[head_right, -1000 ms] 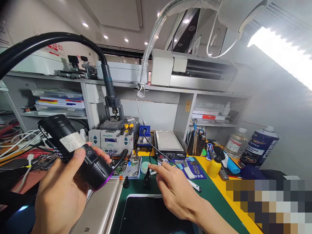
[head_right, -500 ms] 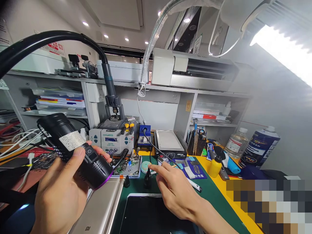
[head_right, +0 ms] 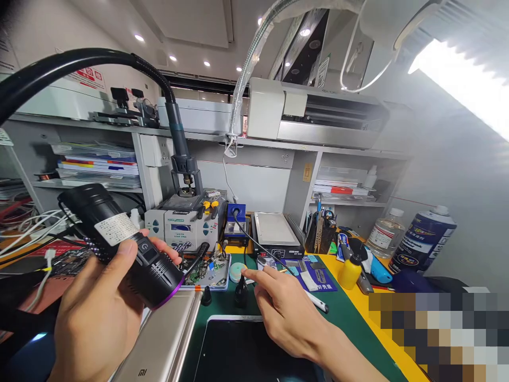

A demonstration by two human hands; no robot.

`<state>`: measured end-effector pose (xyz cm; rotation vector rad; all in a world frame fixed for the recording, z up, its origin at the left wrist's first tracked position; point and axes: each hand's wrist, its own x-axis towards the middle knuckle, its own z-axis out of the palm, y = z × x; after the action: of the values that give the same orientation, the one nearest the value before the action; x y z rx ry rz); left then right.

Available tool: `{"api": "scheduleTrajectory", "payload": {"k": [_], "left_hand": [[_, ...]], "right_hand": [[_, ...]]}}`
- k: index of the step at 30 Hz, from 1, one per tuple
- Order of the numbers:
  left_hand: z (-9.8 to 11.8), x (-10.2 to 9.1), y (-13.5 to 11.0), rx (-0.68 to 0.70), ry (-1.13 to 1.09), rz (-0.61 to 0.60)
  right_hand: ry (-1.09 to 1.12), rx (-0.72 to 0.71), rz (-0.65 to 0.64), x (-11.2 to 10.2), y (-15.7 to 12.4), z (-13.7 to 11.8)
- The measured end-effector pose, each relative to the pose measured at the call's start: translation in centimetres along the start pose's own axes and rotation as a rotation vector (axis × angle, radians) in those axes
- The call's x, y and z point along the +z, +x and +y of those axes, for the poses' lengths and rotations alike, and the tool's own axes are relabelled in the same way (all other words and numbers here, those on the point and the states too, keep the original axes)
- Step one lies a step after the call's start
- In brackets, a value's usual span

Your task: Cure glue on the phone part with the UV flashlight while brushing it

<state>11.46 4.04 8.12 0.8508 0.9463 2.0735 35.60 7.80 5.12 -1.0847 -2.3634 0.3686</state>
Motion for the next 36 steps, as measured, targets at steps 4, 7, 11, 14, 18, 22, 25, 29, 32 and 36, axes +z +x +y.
{"api": "scheduleTrajectory", "payload": {"k": [4,7,11,14,18,22,25,29,32,36], "left_hand": [[-0.06,-0.05,-0.06,-0.011,-0.001,-0.009],[-0.05,-0.04,-0.15,-0.006,0.015,-0.004],[0.02,-0.04,-0.15,0.003,0.024,0.000],[0.03,-0.17,-0.09,0.003,0.017,-0.006],[0.03,-0.27,-0.11,0.014,0.017,-0.022],[0.09,-0.14,-0.22,0.016,0.006,-0.010],[0.10,0.00,-0.24,0.016,0.009,-0.015],[0.05,0.10,-0.22,0.013,0.003,-0.014],[-0.02,0.03,-0.18,0.011,0.004,-0.011],[-0.16,-0.12,-0.07,0.009,0.012,-0.010]], "right_hand": [[-0.002,-0.004,0.000,0.05,-0.16,0.10],[-0.005,0.000,0.001,0.08,-0.20,0.16],[-0.005,0.003,0.016,0.10,-0.25,0.20],[-0.003,0.000,0.014,0.13,-0.34,0.27],[-0.007,-0.001,-0.001,0.19,-0.39,0.33],[-0.008,-0.002,0.005,0.24,-0.21,0.31],[-0.009,-0.003,0.004,0.27,-0.09,0.30],[-0.010,0.000,0.005,0.23,-0.19,0.31],[-0.007,0.003,0.000,0.17,-0.28,0.30],[-0.001,0.007,0.000,0.13,-0.25,0.20]]}}
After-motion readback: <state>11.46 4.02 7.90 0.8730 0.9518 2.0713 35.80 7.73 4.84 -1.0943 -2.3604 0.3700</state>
